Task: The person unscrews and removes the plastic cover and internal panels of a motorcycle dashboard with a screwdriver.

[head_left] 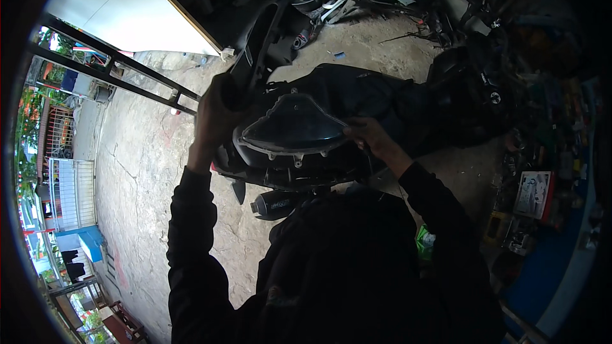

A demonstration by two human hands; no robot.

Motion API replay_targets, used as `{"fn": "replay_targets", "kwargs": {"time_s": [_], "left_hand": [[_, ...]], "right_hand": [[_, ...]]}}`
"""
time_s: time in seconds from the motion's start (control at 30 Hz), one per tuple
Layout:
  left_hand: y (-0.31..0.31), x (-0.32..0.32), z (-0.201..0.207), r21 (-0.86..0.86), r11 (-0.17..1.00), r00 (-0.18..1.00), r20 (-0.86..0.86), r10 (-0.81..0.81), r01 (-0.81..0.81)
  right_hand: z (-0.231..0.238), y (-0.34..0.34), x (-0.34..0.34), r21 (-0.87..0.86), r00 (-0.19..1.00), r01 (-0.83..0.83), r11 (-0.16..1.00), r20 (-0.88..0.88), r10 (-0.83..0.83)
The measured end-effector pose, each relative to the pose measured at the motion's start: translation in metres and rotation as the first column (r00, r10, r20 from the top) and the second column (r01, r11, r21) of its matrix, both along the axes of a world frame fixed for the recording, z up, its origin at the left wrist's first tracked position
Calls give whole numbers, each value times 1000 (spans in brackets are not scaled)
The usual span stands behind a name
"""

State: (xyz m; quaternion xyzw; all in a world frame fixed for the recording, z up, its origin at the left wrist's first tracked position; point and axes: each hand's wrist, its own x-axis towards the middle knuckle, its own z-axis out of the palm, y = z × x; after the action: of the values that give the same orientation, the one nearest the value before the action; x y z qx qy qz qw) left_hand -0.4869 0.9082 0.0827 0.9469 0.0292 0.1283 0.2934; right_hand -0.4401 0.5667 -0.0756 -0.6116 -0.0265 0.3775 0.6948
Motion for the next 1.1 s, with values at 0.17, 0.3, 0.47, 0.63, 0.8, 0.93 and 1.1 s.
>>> {"fn": "replay_targets", "kwargs": {"time_s": [0.17,0.3,0.47,0.63,0.8,0.93,1.1], "left_hand": [[22,4,19,47,997,989,137,50,-57],[32,20,28,-358,929,978,208,-21,96],[-5,29,56,-588,783,978,161,-132,203],[-40,36,62,-757,627,981,100,-167,184],[-51,51,41,-789,565,964,130,-231,241],[-54,54,24,-889,420,965,82,-250,184],[-63,54,10,-972,221,940,2,-340,82]], "right_hand": [[22,20,1,-95,997,-4,996,80,12],[34,26,5,-171,983,-59,983,162,87],[39,13,10,-267,971,-128,955,165,176],[42,12,12,-251,967,-142,958,173,188],[41,6,9,-265,967,-114,958,191,168],[53,-18,17,-167,964,42,985,264,4],[118,-60,40,-11,795,433,902,477,-376]]}}
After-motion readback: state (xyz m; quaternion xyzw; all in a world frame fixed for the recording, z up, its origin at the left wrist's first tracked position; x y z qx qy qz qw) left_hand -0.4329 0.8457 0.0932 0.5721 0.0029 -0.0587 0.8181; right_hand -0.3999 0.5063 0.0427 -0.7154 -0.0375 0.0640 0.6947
